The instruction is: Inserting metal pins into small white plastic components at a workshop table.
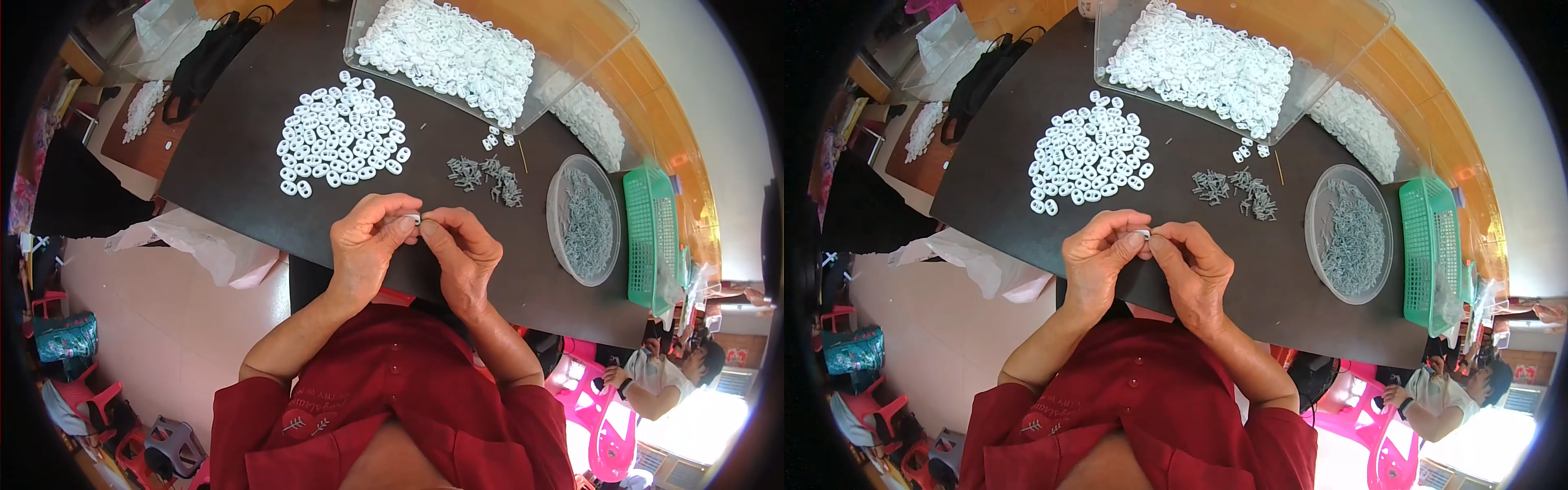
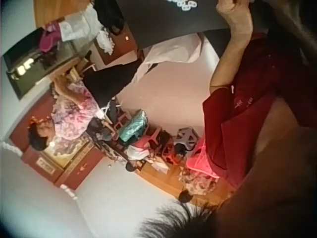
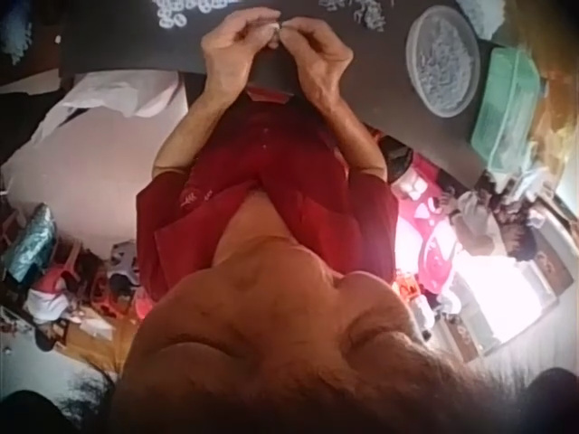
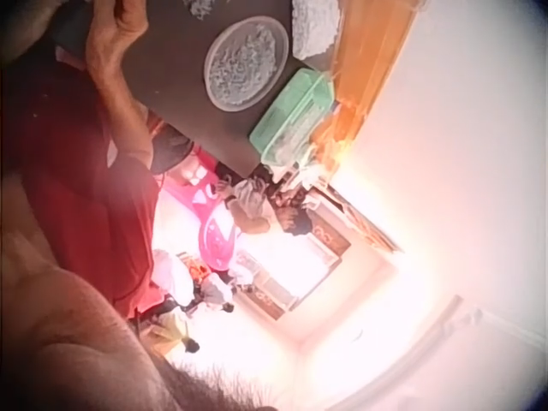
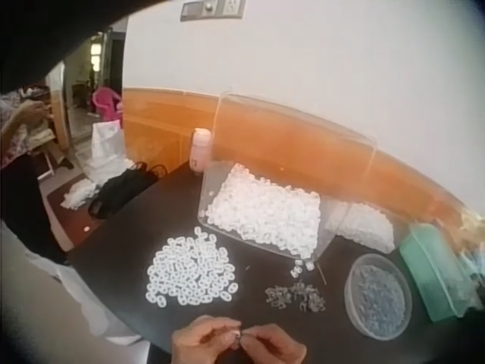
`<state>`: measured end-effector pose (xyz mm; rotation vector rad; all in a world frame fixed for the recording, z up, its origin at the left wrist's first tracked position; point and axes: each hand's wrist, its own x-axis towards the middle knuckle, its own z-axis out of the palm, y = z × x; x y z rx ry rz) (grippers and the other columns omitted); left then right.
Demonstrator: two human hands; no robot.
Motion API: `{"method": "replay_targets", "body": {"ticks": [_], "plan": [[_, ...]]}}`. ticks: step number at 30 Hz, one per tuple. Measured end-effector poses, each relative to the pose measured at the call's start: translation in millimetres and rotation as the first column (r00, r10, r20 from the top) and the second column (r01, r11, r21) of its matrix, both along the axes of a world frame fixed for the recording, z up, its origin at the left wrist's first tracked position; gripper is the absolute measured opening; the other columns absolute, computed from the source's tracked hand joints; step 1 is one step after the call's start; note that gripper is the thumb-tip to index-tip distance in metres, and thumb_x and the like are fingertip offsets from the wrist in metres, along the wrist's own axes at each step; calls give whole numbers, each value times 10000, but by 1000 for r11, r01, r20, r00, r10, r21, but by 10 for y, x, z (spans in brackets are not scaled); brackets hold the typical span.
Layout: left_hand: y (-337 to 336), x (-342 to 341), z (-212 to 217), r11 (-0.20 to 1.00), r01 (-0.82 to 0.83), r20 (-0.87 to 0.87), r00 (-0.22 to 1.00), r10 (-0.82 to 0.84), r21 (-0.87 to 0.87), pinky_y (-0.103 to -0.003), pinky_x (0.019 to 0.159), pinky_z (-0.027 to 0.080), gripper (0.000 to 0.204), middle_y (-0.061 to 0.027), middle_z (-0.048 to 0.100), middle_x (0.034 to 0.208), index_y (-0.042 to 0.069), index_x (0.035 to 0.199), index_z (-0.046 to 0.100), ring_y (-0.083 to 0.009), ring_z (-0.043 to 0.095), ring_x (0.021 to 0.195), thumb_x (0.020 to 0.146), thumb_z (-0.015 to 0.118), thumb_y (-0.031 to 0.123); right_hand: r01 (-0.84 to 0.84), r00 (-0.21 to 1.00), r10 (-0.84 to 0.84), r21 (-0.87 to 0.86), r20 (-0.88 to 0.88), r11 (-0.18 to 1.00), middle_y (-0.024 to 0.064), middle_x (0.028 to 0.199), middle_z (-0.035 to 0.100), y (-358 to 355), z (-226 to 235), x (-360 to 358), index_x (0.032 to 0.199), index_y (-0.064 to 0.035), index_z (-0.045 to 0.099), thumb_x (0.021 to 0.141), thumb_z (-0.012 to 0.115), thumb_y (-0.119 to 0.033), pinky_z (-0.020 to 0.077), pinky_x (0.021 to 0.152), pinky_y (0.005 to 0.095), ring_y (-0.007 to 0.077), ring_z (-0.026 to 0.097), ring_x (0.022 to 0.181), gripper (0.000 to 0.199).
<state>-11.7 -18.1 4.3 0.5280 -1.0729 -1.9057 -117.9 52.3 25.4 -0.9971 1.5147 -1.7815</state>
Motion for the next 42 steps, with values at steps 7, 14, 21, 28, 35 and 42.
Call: {"method": "replay_targets", "body": {"ticks": [7, 14, 21, 28, 35, 42], "plan": [[-17, 13, -28, 807, -96, 250, 924, 290, -583, -219, 641, 438, 174, -25, 552, 828, 12, 1015, 636, -94, 516, 711, 857, 583, -38, -15, 998, 18, 54, -54, 998, 23, 840, 627, -11, -62, -53, 903, 21, 632, 835, 604, 30, 434, 671, 195, 62, 546, 762, 75], [-83, 63, -16, 981, -48, 182, 980, 83, -188, -210, 608, 425, 97, -29, 561, 813, -9, 966, 613, -81, 510, 680, 876, 579, -1, -33, 995, 44, 123, -89, 992, 46, 867, 640, 22, -20, -56, 933, 18, 616, 845, 589, 38, 451, 677, 194, 68, 562, 751, 94], [-19, -48, -34, 991, -104, -82, 990, 111, 83, -210, 617, 450, 125, -28, 571, 799, -34, 999, 597, -78, 525, 680, 892, 576, 27, -15, 977, 18, 16, -212, 1000, 22, 844, 600, -91, -46, 58, 916, 31, 601, 850, 589, 50, 446, 660, 193, 62, 556, 741, 71], [37, -33, -19, 988, -143, -1, 990, 143, 50, -218, 607, 458, 168, -24, 577, 820, -19, 1034, 608, -82, 532, 687, 867, 603, 1, 3, 975, -8, -22, -223, 1000, 12, 832, 598, -152, -28, 50, 916, 27, 596, 862, 578, 42, 441, 655, 188, 50, 544, 742, 60], [-43, 81, -57, 947, -93, 333, 922, 198, -307, -196, 588, 440, 115, -25, 604, 832, 4, 984, 613, -66, 537, 690, 874, 604, 37, 6, 946, 39, 138, -322, 990, 13, 824, 606, -115, -44, -70, 909, 11, 603, 857, 602, 5, 445, 659, 190, 47, 534, 733, 52], [-54, 113, -31, 996, 36, 111, 993, -45, 86, -186, 567, 430, 149, -35, 614, 814, -16, 996, 605, -64, 537, 655, 894, 593, 92, -40, 893, 132, 217, -429, 975, 2, 790, 598, -59, 27, -136, 877, 10, 610, 820, 625, 18, 439, 645, 203, 51, 519, 708, 60]]}}
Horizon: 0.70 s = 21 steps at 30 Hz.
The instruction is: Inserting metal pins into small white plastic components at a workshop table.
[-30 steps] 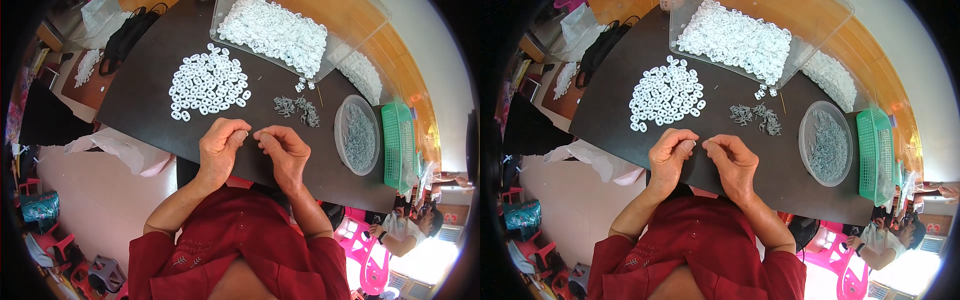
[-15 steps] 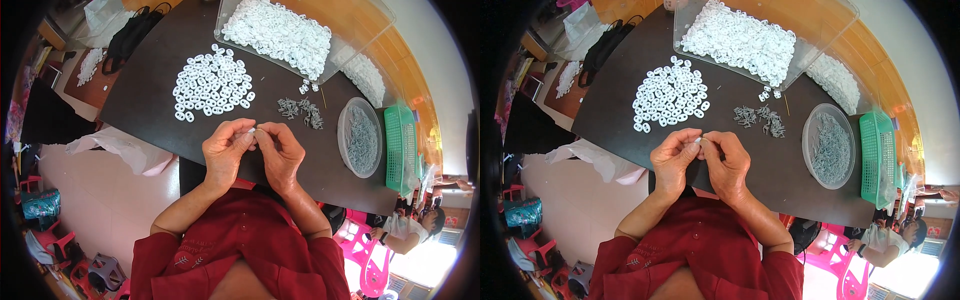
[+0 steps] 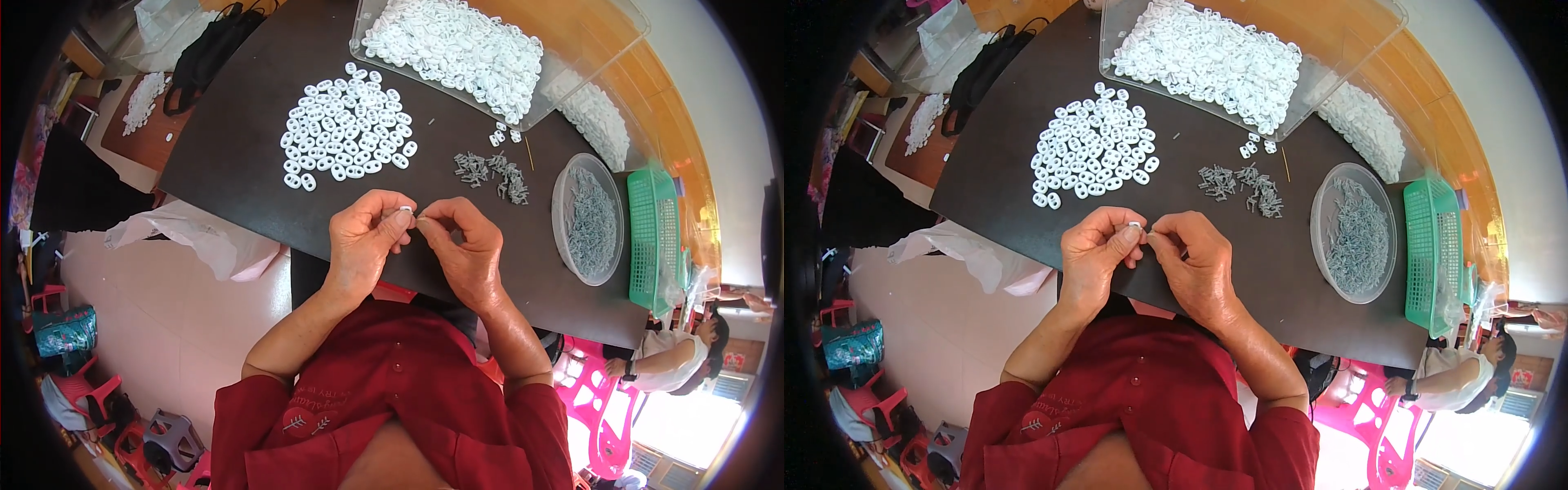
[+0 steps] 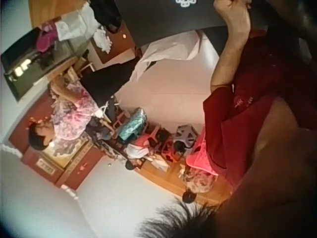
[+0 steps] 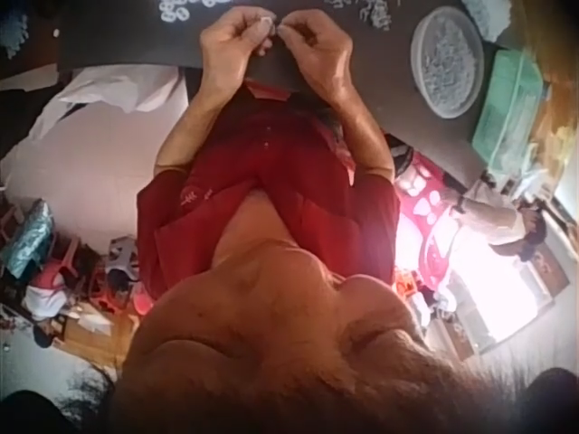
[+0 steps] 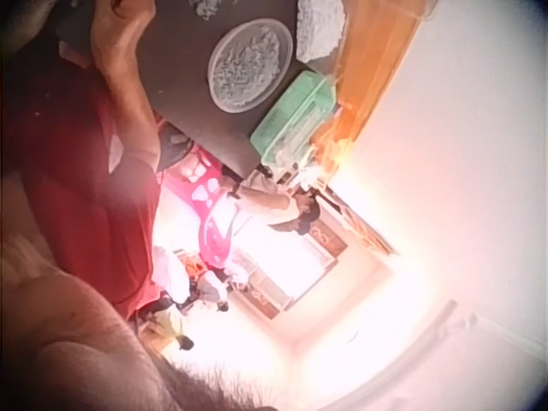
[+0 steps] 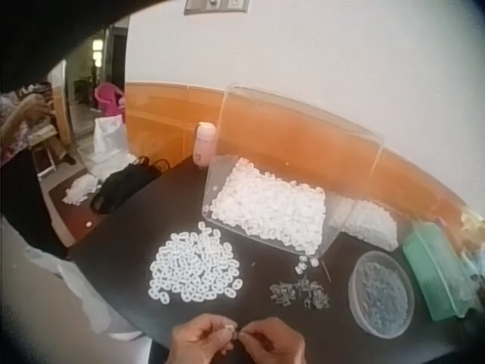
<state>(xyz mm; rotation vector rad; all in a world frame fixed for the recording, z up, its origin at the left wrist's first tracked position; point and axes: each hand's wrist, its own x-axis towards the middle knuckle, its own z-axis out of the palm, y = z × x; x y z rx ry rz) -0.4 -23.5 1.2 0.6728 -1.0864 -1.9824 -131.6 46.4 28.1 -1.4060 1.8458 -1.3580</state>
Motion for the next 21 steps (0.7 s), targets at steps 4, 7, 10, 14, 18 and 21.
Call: {"method": "replay_targets", "body": {"ticks": [4, 7, 10, 14, 18, 21], "plan": [[6, 13, 17, 1000, 7, -3, 1000, -7, 18, -206, 563, 450, 149, -69, 631, 819, -35, 981, 610, -89, 553, 653, 883, 601, 77, -41, 999, 40, -43, -18, 998, 46, 788, 591, -6, 32, -15, 871, -2, 614, 796, 625, 37, 443, 613, 234, 97, 539, 673, 85], [19, 11, 40, 999, 17, -29, 999, -16, 38, -211, 565, 459, 159, -81, 636, 825, -44, 993, 609, -99, 567, 652, 884, 599, 71, -82, 997, 82, -59, 0, 995, 31, 829, 601, 0, 26, -37, 915, 20, 623, 816, 610, 48, 450, 675, 215, 73, 551, 740, 104], [31, 5, 37, 1000, 14, -40, 999, -13, 27, -214, 564, 466, 168, -87, 637, 825, -51, 1007, 606, -104, 576, 652, 887, 592, 66, -66, 991, 72, -59, 110, 996, 42, 844, 606, 22, 10, -21, 934, 31, 623, 825, 604, 53, 462, 695, 217, 86, 577, 774, 113], [65, 4, 55, 999, 1, -28, 1000, 0, 33, -213, 565, 468, 169, -86, 638, 830, -51, 1013, 606, -101, 581, 656, 893, 586, 67, -32, 963, 34, -12, 266, 999, 40, 877, 617, 36, 14, 1, 952, 41, 613, 832, 608, 49, 475, 718, 218, 97, 597, 803, 120], [88, 10, 76, 1000, -21, 35, 999, 21, -4, -204, 570, 463, 175, -72, 634, 836, -43, 1023, 603, -87, 574, 666, 901, 582, 80, 22, 956, -27, 22, 292, 1000, 47, 904, 625, 49, 62, 42, 976, 40, 607, 826, 619, 47, 482, 728, 220, 100, 604, 814, 150], [107, 12, 90, 999, -40, 84, 996, 43, -33, -183, 561, 444, 148, -34, 620, 818, -18, 1010, 609, -60, 553, 660, 906, 575, 81, 14, 943, -13, -2, 332, 1000, 55, 914, 628, 50, 40, 52, 999, 44, 596, 821, 629, 43, 484, 735, 222, 99, 603, 824, 181]]}}
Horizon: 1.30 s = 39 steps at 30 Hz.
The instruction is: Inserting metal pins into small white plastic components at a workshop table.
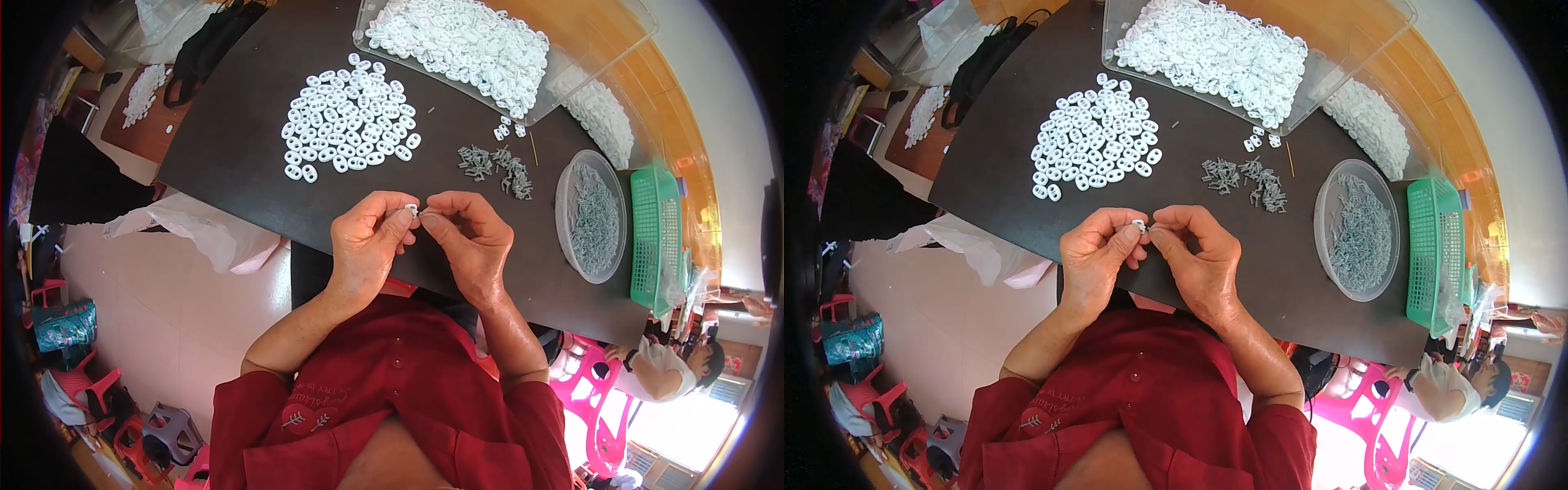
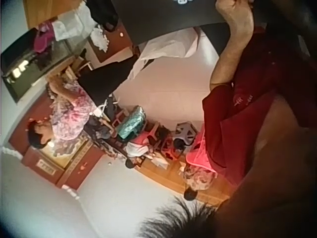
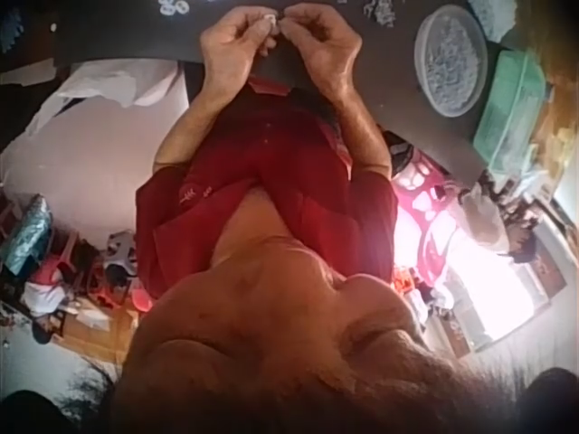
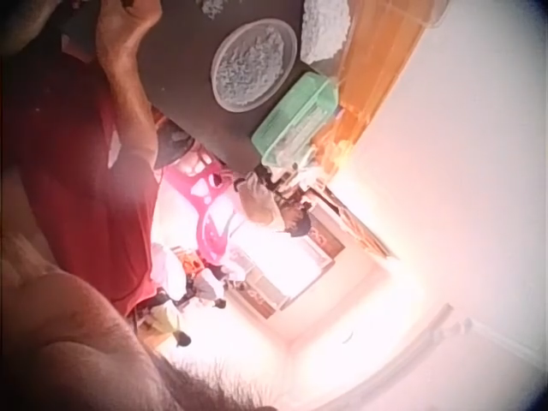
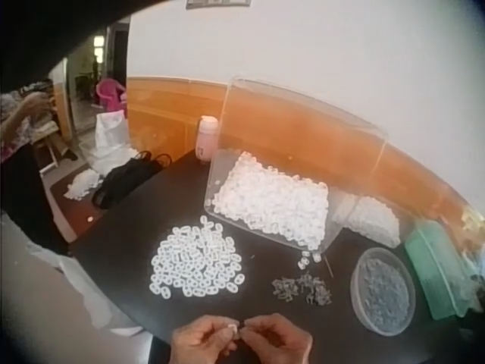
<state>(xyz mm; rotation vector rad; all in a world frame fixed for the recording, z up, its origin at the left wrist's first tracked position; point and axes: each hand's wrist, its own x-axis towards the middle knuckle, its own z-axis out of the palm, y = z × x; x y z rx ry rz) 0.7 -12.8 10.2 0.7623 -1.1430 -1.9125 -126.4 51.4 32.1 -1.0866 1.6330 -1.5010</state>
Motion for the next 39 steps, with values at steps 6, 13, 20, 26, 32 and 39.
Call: {"method": "replay_targets", "body": {"ticks": [6, 13, 20, 26, 32, 39], "plan": [[14, 5, 0, 998, -23, 58, 998, 27, -56, -176, 561, 431, 132, -13, 605, 810, -8, 1001, 611, -47, 537, 655, 906, 569, 75, 6, 1000, -6, 6, -29, 1000, 59, 912, 630, -15, -18, 22, 1006, 45, 592, 816, 636, 46, 485, 738, 223, 95, 598, 814, 195], [-6, 35, -9, 1000, 11, 63, 998, -10, -23, -190, 573, 446, 164, -34, 615, 841, -28, 1019, 602, -65, 550, 669, 904, 576, 85, 1, 998, -1, 6, -64, 1000, 51, 907, 629, -14, -9, 38, 993, 41, 597, 813, 634, 50, 484, 734, 218, 91, 594, 812, 184], [18, 43, -30, 1000, 9, 55, 998, -8, -20, -196, 572, 452, 168, -44, 619, 844, -34, 1006, 600, -71, 553, 668, 903, 582, 97, 0, 998, 1, 9, -70, 1000, 50, 905, 627, -7, -3, 53, 988, 41, 597, 814, 636, 44, 484, 732, 222, 88, 587, 804, 178], [-1, 43, -52, 999, 11, -43, 999, -9, 52, -170, 540, 426, 115, -9, 611, 783, -5, 976, 615, -39, 540, 636, 905, 562, 69, -8, 999, 9, 22, -49, 1000, 47, 899, 626, -12, 0, 56, 979, 39, 598, 811, 638, 48, 482, 730, 218, 87, 585, 807, 172], [6, 34, -38, 999, 6, -6, 1000, -5, 35, -170, 542, 429, 114, -11, 606, 775, -4, 975, 615, -40, 541, 634, 906, 561, 68, -14, 999, 14, 16, -35, 1000, 40, 891, 622, -20, 0, 57, 963, 37, 602, 808, 639, 53, 480, 726, 214, 82, 581, 798, 159], [53, -10, -35, 973, -93, 117, 986, 120, -212, -194, 508, 433, 52, -29, 585, 742, -16, 901, 617, -64, 534, 587, 873, 580, 9, -20, 997, 19, -13, -76, 1000, 42, 880, 621, -38, -60, 50, 949, 35, 606, 801, 636, 64, 480, 709, 210, 80, 583, 789, 154]]}}
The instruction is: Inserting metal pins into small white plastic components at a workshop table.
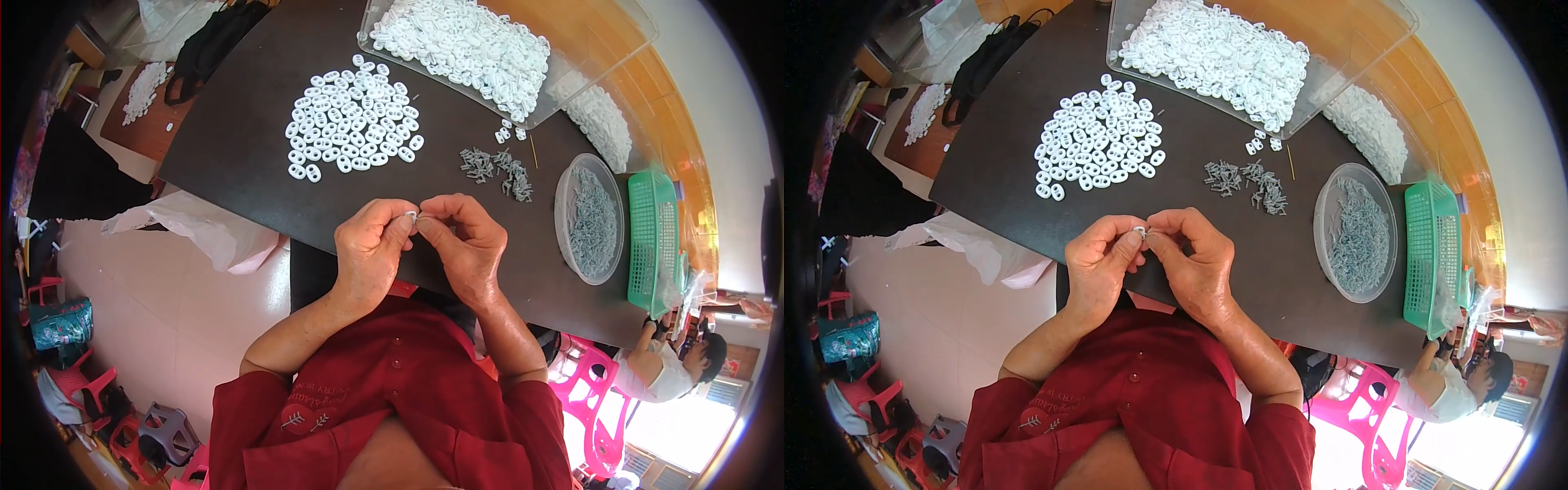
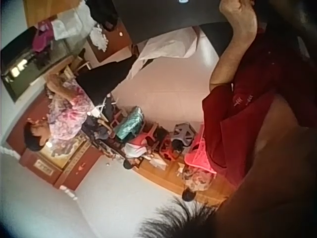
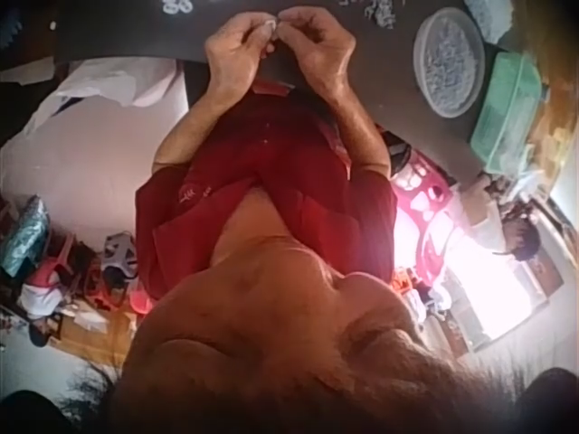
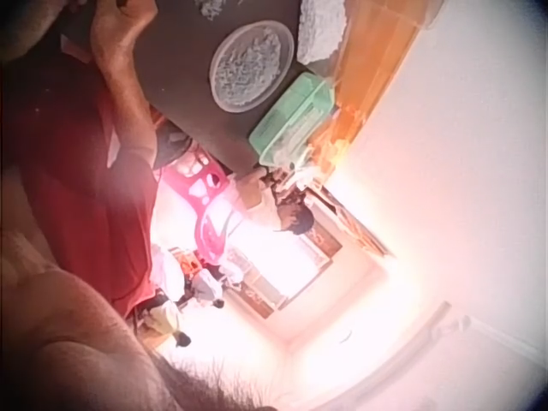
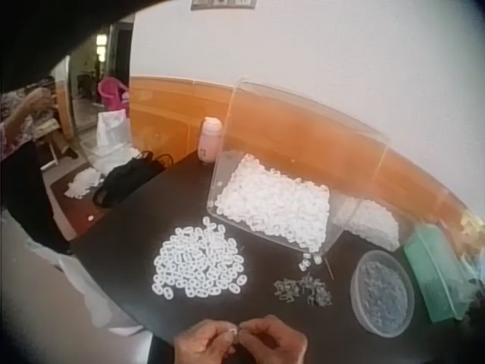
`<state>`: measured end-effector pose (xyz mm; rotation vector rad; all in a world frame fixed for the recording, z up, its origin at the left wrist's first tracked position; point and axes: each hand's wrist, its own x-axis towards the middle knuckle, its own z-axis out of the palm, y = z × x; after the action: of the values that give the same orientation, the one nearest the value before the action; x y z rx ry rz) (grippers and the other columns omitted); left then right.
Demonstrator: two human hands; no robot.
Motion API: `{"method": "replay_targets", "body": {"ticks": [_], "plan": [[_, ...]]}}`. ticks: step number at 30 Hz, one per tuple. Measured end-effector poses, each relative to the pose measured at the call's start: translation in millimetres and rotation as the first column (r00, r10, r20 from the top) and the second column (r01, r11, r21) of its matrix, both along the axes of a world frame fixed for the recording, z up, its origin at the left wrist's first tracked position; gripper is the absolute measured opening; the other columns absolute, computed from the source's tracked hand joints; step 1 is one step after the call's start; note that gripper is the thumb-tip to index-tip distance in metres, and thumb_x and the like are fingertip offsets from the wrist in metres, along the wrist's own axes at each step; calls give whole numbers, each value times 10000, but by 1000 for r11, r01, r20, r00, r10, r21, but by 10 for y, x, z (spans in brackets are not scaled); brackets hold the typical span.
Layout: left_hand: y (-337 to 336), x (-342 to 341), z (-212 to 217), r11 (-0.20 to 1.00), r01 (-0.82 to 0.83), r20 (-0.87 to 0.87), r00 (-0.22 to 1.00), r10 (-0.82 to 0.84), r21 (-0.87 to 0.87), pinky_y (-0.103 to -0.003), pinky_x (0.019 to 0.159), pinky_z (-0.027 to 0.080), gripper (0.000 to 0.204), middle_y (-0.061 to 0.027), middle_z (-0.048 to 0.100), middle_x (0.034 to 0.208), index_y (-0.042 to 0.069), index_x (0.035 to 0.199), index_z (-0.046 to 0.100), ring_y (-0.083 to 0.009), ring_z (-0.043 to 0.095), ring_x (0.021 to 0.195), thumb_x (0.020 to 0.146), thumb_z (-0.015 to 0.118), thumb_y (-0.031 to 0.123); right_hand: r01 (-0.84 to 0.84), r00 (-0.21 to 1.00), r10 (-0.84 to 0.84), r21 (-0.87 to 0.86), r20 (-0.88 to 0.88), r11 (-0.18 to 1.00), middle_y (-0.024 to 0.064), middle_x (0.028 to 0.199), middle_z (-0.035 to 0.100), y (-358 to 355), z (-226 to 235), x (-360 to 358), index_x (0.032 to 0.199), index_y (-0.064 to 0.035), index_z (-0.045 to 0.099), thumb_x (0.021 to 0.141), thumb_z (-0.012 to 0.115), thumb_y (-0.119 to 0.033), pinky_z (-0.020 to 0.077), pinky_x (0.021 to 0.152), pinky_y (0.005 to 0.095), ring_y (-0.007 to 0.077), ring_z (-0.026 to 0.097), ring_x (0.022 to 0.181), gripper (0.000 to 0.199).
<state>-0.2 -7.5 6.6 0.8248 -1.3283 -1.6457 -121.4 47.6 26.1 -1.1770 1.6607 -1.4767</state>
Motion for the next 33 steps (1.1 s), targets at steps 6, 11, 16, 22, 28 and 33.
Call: {"method": "replay_targets", "body": {"ticks": [6, 11, 16, 22, 28, 33], "plan": [[25, -34, -42, 989, -28, 67, 997, 38, -147, -203, 506, 435, 48, -44, 571, 735, -22, 901, 612, -77, 527, 571, 863, 584, -15, -30, 998, 29, -22, -49, 999, 44, 853, 629, -20, -32, -9, 935, 41, 608, 807, 618, 75, 487, 682, 209, 84, 595, 754, 133], [-19, -20, -27, 989, 35, -67, 997, -25, 143, -188, 516, 428, 83, -20, 595, 773, -11, 934, 629, -59, 532, 603, 890, 566, 20, 0, 998, -2, 35, 58, 999, 45, 853, 639, -24, 49, -13, 937, 37, 616, 817, 616, 65, 496, 711, 214, 88, 602, 775, 124], [-50, -25, -53, 966, 123, -202, 976, -78, 226, -174, 523, 422, 126, -22, 609, 793, -19, 983, 624, -48, 538, 624, 910, 552, 54, -42, 995, 39, 28, 91, 999, 40, 861, 641, -16, 59, -86, 950, 33, 617, 829, 610, 49, 495, 730, 216, 83, 596, 797, 122], [-67, -59, -46, 968, 111, -186, 980, -69, 226, -174, 522, 424, 115, -14, 603, 770, -13, 972, 623, -45, 534, 619, 911, 552, 54, -22, 993, 23, 8, -120, 1000, 31, 826, 625, -56, -10, -88, 896, 30, 602, 832, 594, 51, 478, 697, 209, 72, 572, 767, 68], [-4, -137, -52, 992, 5, -94, 996, 7, 128, -170, 521, 423, 91, -5, 588, 754, 0, 938, 616, -37, 521, 615, 914, 544, 50, 12, 928, -51, -109, -370, 994, 39, 783, 578, -108, -121, -45, 849, 7, 580, 812, 586, 62, 449, 625, 235, 95, 538, 709, 67], [-34, -169, -31, 992, 9, -144, 990, 10, 127, -178, 530, 430, 99, -14, 589, 763, -7, 962, 605, -45, 518, 613, 917, 529, 37, -7, 919, -55, -155, -390, 988, 56, 794, 567, -152, -103, -69, 849, 1, 582, 812, 573, 68, 453, 629, 242, 121, 554, 702, 77]]}}
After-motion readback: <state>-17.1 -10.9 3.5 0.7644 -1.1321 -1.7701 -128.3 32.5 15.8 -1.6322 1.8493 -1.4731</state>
